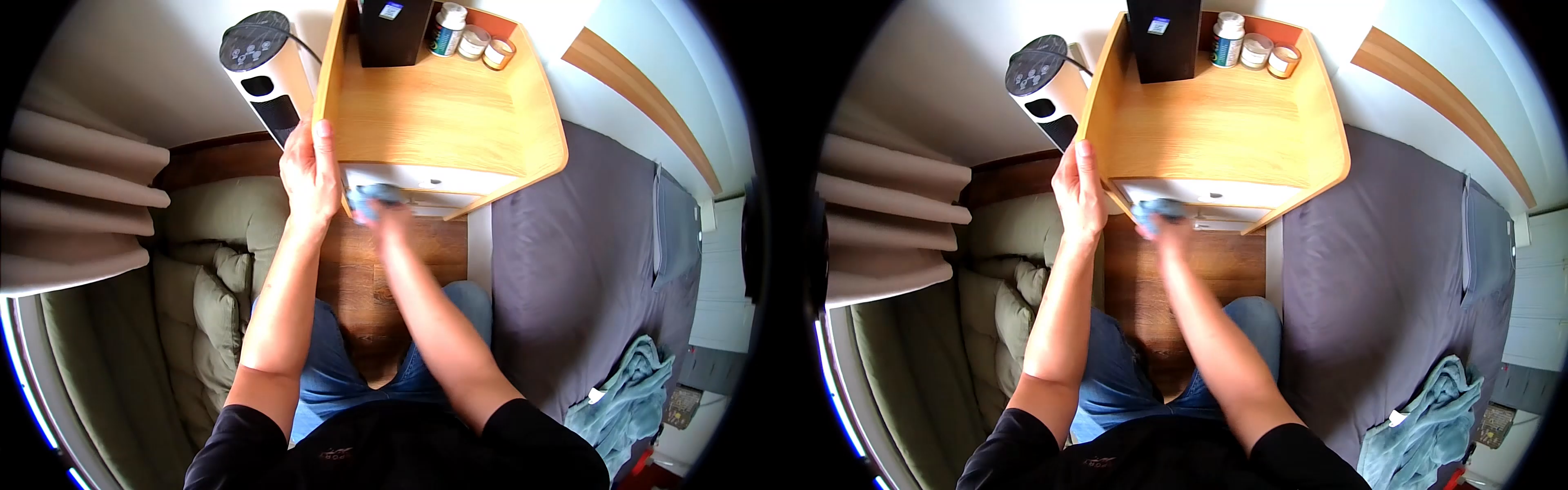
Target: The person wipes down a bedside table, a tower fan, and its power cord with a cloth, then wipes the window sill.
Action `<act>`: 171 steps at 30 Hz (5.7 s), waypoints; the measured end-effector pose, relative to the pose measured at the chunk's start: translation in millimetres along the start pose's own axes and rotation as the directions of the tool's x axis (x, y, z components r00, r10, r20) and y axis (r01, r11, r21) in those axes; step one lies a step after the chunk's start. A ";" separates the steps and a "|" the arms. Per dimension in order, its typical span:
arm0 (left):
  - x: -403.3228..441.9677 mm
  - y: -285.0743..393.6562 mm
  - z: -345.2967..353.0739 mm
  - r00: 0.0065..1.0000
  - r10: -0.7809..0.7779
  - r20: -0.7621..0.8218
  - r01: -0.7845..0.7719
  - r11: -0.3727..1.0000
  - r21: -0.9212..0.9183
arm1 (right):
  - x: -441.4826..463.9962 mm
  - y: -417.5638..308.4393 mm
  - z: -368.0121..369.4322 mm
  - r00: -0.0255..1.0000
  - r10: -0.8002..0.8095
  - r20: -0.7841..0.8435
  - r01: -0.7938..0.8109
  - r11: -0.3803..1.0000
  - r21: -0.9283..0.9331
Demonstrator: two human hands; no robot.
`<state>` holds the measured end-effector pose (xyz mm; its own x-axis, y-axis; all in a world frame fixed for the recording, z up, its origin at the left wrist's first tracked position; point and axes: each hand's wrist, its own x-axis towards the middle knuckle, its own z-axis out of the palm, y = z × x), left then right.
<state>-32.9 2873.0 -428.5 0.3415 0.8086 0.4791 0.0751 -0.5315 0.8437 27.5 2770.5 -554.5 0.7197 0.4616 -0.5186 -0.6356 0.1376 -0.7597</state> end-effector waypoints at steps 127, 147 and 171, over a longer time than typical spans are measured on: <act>-7.6 -16.7 9.7 0.993 0.074 -0.096 -0.065 0.993 0.096 | 185.0 31.2 -188.4 0.918 0.327 -0.224 -0.191 0.860 0.473; 2.3 -2.6 -7.6 0.992 0.128 0.009 -0.129 0.986 0.103 | -84.9 -169.2 -51.5 0.595 -0.804 0.008 0.804 0.595 0.007; 28.6 24.8 -71.0 0.943 -0.025 -0.330 -0.126 0.895 -0.427 | -117.3 -146.1 41.9 0.768 -0.292 0.570 0.228 0.956 0.182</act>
<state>-87.8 2900.8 -376.7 0.0107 0.8598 0.5106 -0.3760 -0.4697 0.7988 24.2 2732.9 -366.3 0.5789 0.8140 0.0472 -0.4945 0.3965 -0.7735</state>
